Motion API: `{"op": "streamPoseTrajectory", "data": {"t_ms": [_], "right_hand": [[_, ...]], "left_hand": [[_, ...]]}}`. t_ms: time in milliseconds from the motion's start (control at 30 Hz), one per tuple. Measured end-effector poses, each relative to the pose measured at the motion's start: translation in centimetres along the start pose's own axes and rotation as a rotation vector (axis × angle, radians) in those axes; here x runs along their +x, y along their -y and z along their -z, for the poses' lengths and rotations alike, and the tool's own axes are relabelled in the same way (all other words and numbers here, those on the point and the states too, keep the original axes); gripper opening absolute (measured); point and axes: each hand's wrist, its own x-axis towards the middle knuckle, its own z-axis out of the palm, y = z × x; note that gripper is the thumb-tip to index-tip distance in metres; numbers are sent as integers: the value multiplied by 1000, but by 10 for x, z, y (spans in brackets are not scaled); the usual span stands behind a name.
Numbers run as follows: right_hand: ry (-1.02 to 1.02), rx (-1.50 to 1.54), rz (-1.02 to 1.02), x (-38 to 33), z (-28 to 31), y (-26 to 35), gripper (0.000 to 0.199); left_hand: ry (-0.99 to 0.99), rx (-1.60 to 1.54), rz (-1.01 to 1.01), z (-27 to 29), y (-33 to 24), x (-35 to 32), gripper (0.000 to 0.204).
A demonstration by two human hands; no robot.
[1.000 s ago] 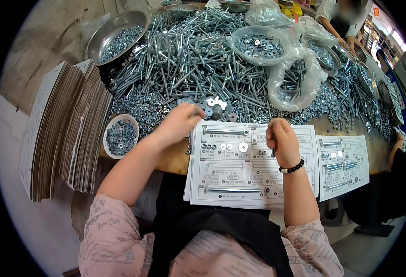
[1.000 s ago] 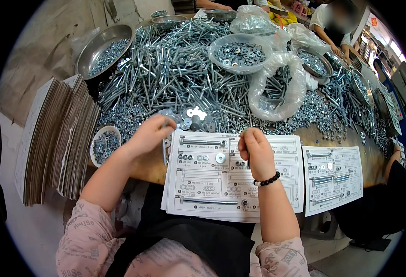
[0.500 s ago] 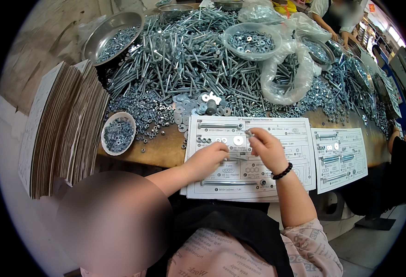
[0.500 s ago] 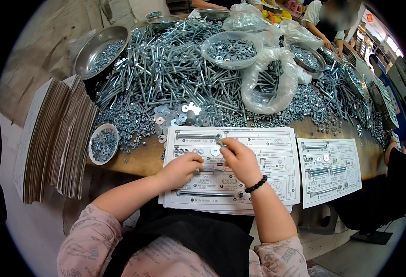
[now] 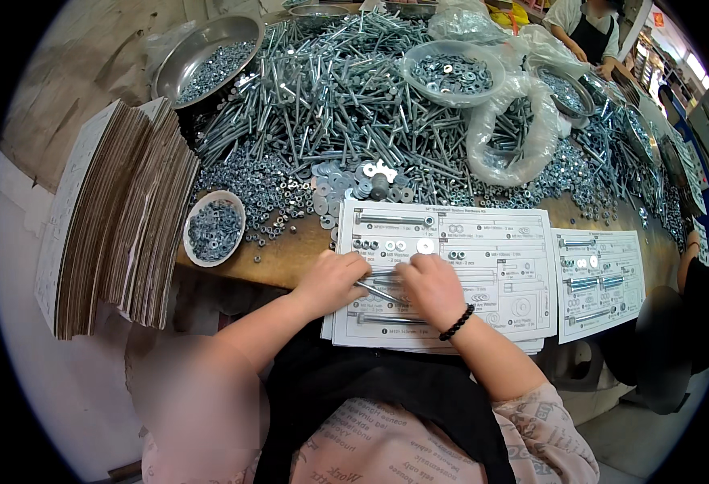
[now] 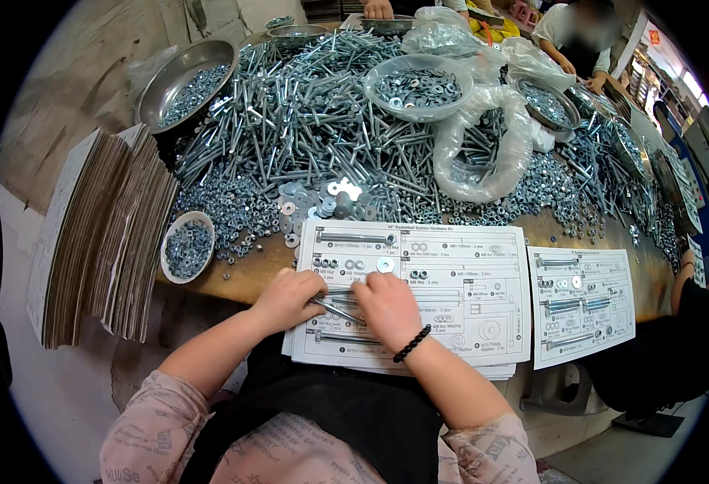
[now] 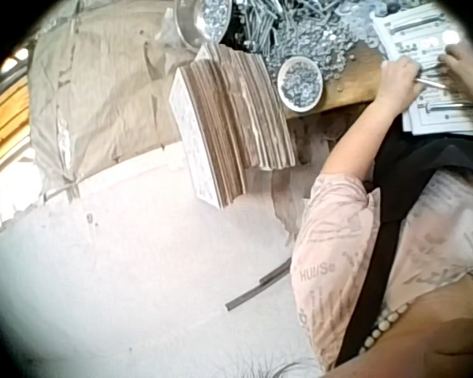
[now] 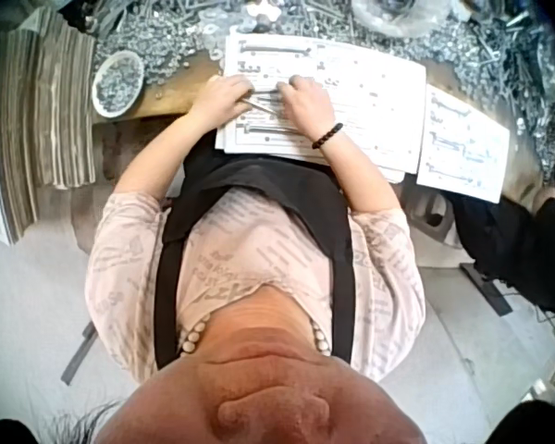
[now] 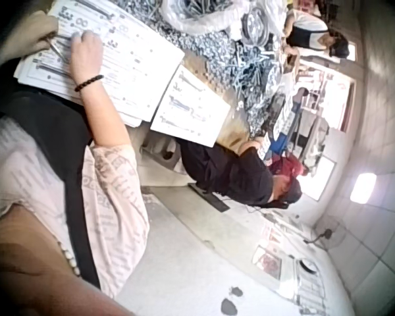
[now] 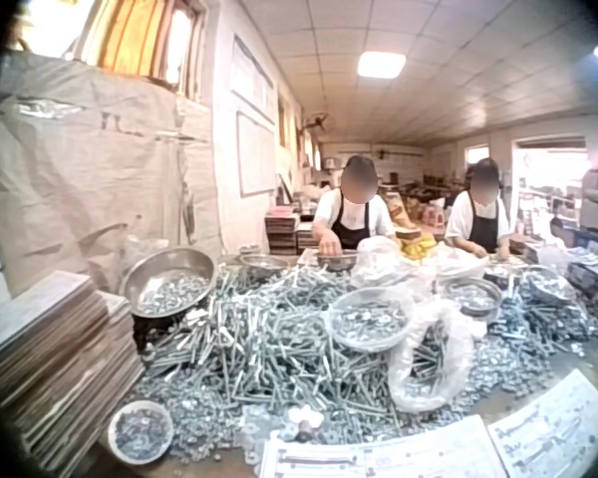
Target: The person sorts metal fasteners including bolts, nuts, and washers from a large pile on a table and places them onto printed instruction sheets. The person repeatedly picks up items and arranges them on the sheets while other workers are visible in the background.
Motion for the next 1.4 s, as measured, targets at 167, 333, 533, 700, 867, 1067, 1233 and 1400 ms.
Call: {"op": "streamPoseTrajectory", "data": {"t_ms": [167,333,533,700,867,1067,1233,1400], "right_hand": [[234,-4,-397,-4,13,-11,18],[211,230,-443,-6,14,-14,34],[280,173,-345,-4,16,-9,34],[334,177,-365,-5,8,-16,26],[345,217,-381,-2,22,-16,28],[121,191,-222,43,32,-51,19],[46,120,-242,121,19,-87,27],[97,104,-278,180,-21,-93,39]], "left_hand": [[-123,11,38,-16,-9,-2,30],[-169,-23,40,-23,-15,7,29],[-163,-32,78,-22,-15,7,27],[-135,-30,77,-23,-11,8,29],[-179,-31,70,-14,-15,10,32],[-428,97,126,27,53,57,37],[-742,78,404,60,119,117,34],[-651,126,472,56,146,137,30]]}}
